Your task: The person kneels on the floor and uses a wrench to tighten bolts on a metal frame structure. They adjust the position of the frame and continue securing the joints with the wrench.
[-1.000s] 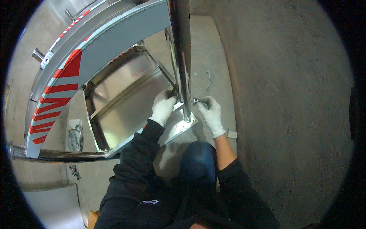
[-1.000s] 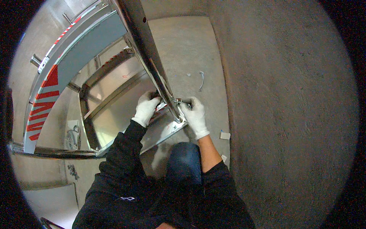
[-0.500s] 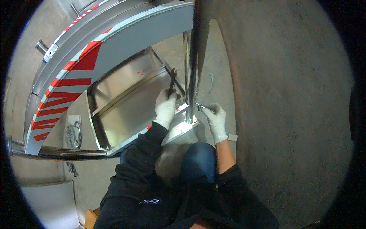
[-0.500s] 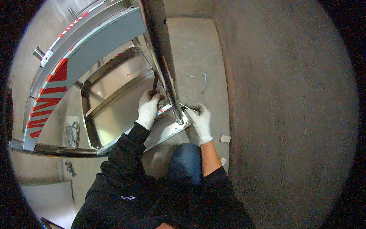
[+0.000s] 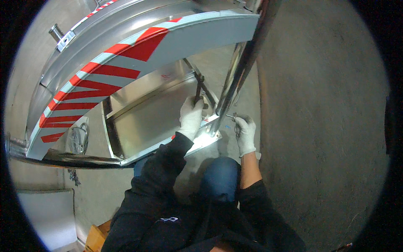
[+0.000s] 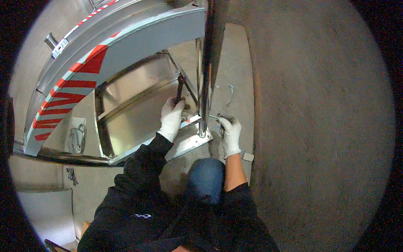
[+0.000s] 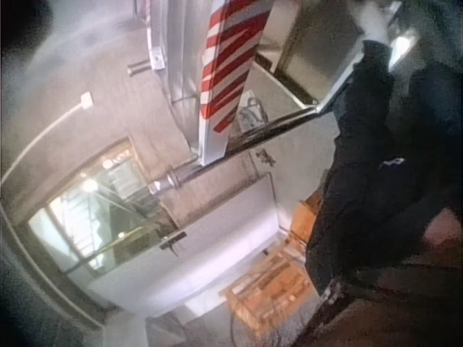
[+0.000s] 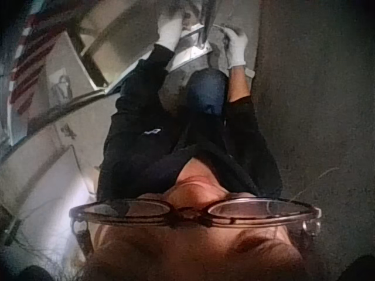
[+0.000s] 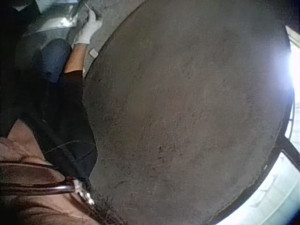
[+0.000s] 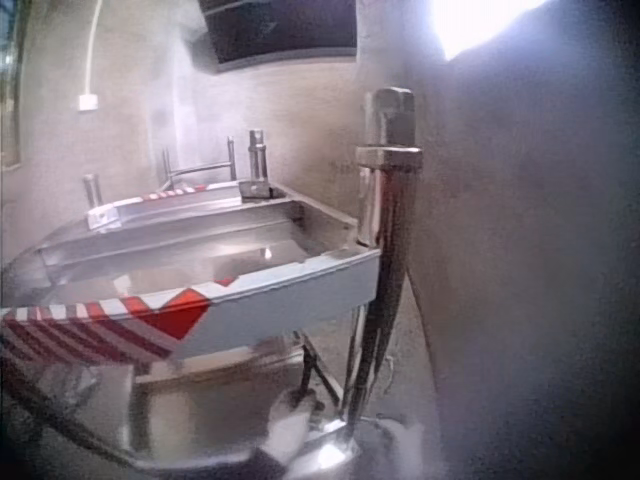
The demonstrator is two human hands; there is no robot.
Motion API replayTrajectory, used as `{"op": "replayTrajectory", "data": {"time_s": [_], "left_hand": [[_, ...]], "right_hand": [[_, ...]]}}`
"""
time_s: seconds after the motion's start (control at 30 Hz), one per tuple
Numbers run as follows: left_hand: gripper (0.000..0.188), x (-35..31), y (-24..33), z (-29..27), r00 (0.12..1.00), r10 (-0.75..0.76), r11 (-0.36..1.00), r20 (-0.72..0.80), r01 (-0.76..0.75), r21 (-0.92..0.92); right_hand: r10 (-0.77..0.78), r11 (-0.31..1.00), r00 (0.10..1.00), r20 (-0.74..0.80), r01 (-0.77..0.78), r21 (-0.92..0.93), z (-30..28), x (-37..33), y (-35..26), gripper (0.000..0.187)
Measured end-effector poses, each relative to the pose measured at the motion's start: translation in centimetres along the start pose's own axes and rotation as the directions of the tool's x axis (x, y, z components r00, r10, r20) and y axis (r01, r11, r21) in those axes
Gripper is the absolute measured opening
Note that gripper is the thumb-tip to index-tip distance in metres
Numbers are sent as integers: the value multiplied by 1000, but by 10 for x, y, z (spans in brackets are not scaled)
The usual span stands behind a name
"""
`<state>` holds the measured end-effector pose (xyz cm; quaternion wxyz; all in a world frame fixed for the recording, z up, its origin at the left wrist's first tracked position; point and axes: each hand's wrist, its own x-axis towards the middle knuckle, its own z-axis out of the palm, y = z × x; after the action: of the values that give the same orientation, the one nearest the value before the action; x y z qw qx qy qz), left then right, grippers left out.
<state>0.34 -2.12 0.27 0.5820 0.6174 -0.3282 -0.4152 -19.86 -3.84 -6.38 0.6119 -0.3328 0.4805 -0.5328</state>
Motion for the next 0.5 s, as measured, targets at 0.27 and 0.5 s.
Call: {"op": "replayTrajectory", "data": {"time_s": [0.27, 0.5], "left_hand": [[33, 0, -1, -1, 995, 100, 975, -31, -92, 203], [28, -3, -21, 7, 852, 521, 733, -61, -409, 544]], "right_hand": [[20, 999, 998, -65, -17, 49, 5, 3, 6, 16], [-188, 981, 981, -45, 185, -65, 5, -2, 5, 18]]}}
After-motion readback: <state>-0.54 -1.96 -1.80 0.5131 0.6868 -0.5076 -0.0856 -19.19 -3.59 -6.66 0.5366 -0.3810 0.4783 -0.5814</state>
